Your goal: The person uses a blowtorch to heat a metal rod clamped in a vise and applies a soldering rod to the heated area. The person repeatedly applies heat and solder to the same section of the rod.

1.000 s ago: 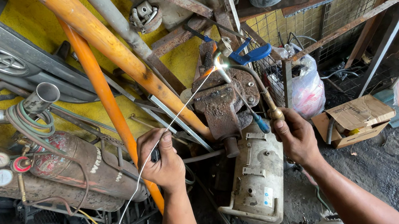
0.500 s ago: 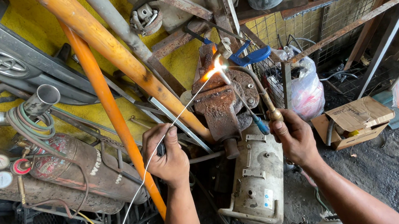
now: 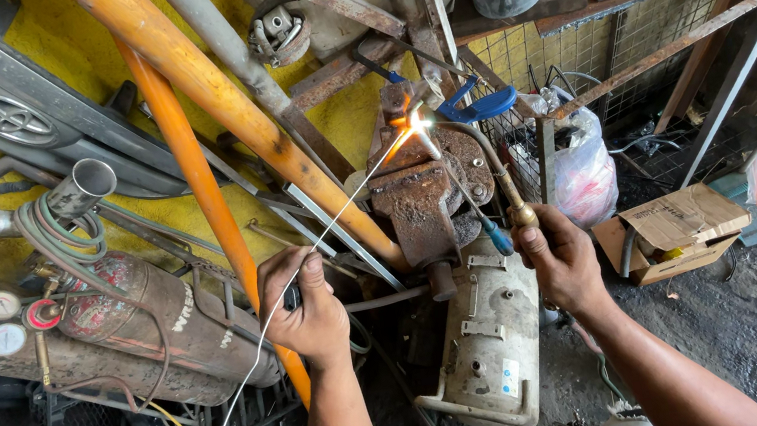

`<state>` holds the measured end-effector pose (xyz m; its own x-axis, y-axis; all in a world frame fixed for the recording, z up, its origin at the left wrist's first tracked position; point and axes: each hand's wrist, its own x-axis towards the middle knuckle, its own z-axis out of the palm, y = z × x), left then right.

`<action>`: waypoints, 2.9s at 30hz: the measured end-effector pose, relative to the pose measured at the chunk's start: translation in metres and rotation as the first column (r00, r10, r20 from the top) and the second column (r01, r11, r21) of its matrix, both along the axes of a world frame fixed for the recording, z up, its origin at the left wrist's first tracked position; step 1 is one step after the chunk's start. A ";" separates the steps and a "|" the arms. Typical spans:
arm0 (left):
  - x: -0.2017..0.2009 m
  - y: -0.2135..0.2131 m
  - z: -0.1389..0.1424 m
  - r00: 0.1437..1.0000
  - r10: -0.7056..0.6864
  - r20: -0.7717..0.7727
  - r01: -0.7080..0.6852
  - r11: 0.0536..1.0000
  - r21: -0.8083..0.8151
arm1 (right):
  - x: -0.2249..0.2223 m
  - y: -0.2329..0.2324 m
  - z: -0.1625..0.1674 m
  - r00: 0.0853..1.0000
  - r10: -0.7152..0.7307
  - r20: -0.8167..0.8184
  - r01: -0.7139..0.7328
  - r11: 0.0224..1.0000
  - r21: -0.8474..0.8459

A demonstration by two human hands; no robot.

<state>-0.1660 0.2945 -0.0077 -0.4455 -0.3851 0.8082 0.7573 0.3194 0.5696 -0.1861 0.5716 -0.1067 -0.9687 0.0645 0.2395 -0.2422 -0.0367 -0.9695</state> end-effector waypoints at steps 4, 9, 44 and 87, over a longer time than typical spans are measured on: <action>-0.003 0.001 0.002 1.000 -0.011 -0.001 0.011 1.000 0.002 | -0.001 -0.003 0.000 1.000 -0.001 -0.009 0.001 1.000 -0.014; -0.006 0.004 0.003 0.999 -0.042 -0.022 0.043 0.999 0.019 | -0.001 -0.004 0.002 1.000 -0.006 -0.026 0.006 1.000 -0.012; -0.114 -0.150 -0.088 0.851 0.104 0.514 -0.109 0.994 -0.021 | 0.061 -0.058 0.000 0.958 -0.286 -0.033 0.288 0.956 0.065; -0.026 -0.030 0.058 0.989 -0.126 0.072 0.138 0.969 -0.205 | 0.025 -0.048 0.010 0.970 -0.240 -0.021 0.241 0.969 0.056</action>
